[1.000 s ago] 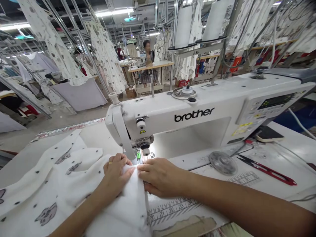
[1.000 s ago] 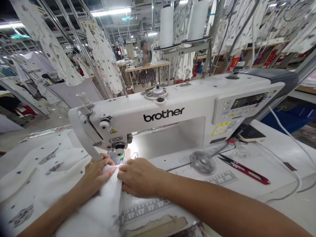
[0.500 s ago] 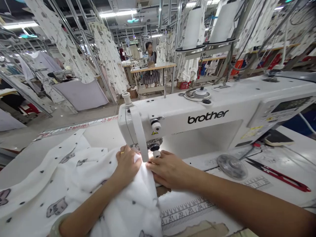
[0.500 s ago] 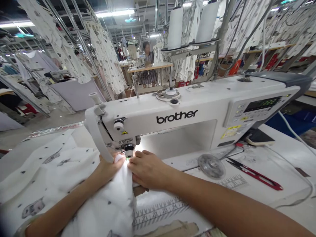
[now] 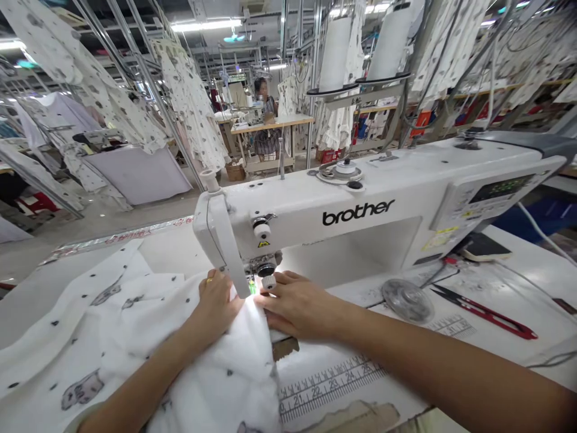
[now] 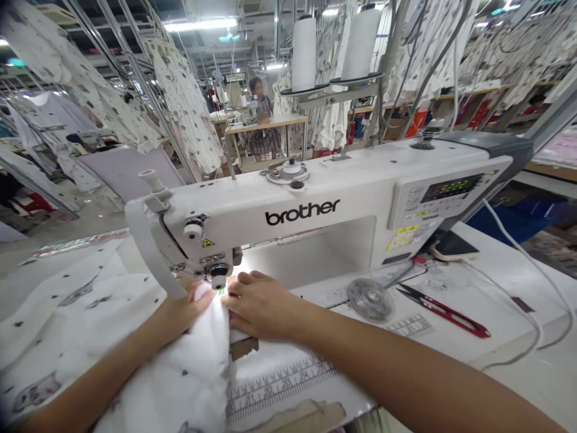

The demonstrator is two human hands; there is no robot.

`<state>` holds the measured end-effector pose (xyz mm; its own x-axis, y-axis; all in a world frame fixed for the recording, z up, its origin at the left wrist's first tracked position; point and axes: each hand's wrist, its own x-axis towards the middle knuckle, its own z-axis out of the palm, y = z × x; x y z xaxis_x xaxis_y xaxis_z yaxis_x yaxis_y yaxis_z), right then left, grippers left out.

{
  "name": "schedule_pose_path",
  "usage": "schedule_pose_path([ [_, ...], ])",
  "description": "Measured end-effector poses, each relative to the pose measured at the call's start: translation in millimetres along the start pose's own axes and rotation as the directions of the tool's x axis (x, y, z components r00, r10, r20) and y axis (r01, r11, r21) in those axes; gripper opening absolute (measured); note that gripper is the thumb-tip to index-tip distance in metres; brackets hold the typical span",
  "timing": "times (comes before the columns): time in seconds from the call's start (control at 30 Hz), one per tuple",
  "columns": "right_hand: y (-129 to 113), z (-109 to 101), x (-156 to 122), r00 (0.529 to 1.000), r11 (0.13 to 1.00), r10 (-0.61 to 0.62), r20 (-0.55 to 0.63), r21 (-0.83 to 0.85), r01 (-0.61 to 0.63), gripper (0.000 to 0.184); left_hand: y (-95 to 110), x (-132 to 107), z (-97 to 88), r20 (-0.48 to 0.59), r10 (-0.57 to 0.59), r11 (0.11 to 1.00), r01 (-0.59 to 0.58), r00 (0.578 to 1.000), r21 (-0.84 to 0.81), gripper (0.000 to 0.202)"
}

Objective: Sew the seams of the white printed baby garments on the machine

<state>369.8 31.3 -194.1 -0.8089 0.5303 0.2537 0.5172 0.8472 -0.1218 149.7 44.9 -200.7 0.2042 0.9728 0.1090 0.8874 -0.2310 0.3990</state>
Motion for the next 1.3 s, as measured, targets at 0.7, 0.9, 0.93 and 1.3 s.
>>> schedule_pose_path([
  [0.7,-45,2,-9,0.715,0.730,-0.682,-0.155,-0.194,0.655,0.026,-10,-75,-43.0,-0.010,0.273,0.928,-0.266,0.962,-0.261,0.021],
  [0.9,-41,10,-11,0.787,0.808,-0.589,-0.185,-0.133,0.574,0.026,-14,-74,-23.7,0.142,0.602,0.794,-0.608,0.786,0.000,0.036],
  [0.93,-39,10,-12,0.786,0.813,-0.582,-0.208,-0.136,0.566,0.026,-14,-74,-20.8,0.146,0.613,0.784,-0.621,0.777,0.011,0.040],
  [1.3,-31,11,-15,0.847,0.852,-0.523,-0.092,-0.086,0.517,0.021,-5,-62,-20.3,0.199,0.672,0.708,-0.697,0.714,0.113,0.040],
])
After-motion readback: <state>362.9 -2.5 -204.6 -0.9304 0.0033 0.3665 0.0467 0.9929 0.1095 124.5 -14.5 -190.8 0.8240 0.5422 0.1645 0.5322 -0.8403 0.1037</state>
